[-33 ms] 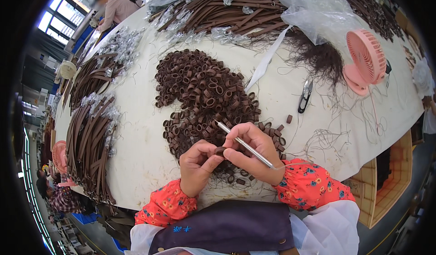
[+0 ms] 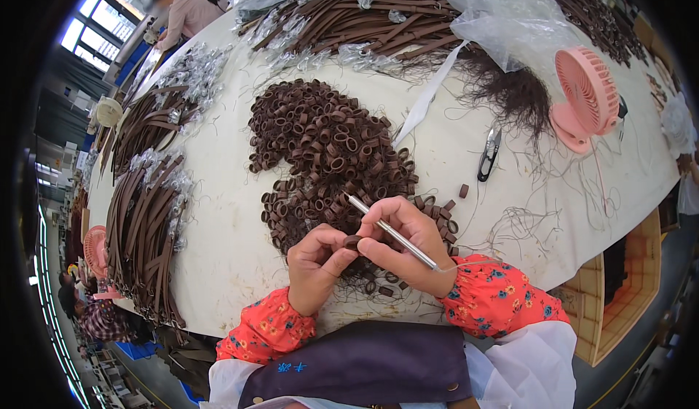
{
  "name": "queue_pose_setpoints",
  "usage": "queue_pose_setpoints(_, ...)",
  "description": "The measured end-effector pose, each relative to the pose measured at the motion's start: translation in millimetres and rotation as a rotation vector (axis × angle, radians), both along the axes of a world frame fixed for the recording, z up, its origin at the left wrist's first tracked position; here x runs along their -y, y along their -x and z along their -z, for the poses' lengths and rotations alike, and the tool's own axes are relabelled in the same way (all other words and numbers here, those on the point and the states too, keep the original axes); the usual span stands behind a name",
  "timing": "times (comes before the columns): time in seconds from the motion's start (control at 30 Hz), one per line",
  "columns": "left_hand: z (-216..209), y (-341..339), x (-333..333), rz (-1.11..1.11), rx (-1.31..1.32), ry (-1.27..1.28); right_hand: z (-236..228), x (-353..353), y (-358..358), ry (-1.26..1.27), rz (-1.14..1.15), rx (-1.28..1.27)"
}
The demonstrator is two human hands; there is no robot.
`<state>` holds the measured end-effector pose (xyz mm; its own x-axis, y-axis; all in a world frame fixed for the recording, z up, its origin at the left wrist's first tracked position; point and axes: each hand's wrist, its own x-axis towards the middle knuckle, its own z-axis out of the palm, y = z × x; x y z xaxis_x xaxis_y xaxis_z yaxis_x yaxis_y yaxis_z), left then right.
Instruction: The person uses a metal tool to thread a white elastic band through small brown plastic rings. They work at a table covered with piles of these rings and hair strands, likely assembling hair accessories in a workshop setting.
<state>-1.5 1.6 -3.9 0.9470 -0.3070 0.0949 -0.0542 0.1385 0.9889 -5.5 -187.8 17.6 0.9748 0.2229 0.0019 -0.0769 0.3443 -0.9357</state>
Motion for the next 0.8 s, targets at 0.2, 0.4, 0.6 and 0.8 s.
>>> queue_pose_setpoints(0.2, -4, -3, -2, 0.019, 0.059, 0.001, -2, 1, 0, 0.012, -0.004, 0.036)
queue_pose_setpoints(0.4, -14, 2, 4, 0.075, -0.152, 0.152, 3, -1, 2, 0.126, 0.057, 0.107)
queue_pose_setpoints(0.6, -9, 4, 1, 0.094, -0.186, 0.104, 7, 1, 3, 0.381, 0.113, 0.281)
queue_pose_setpoints(0.8, -7, 2, -3, 0.025, -0.173, 0.027, 6, 3, 0, 0.366, 0.149, 0.288)
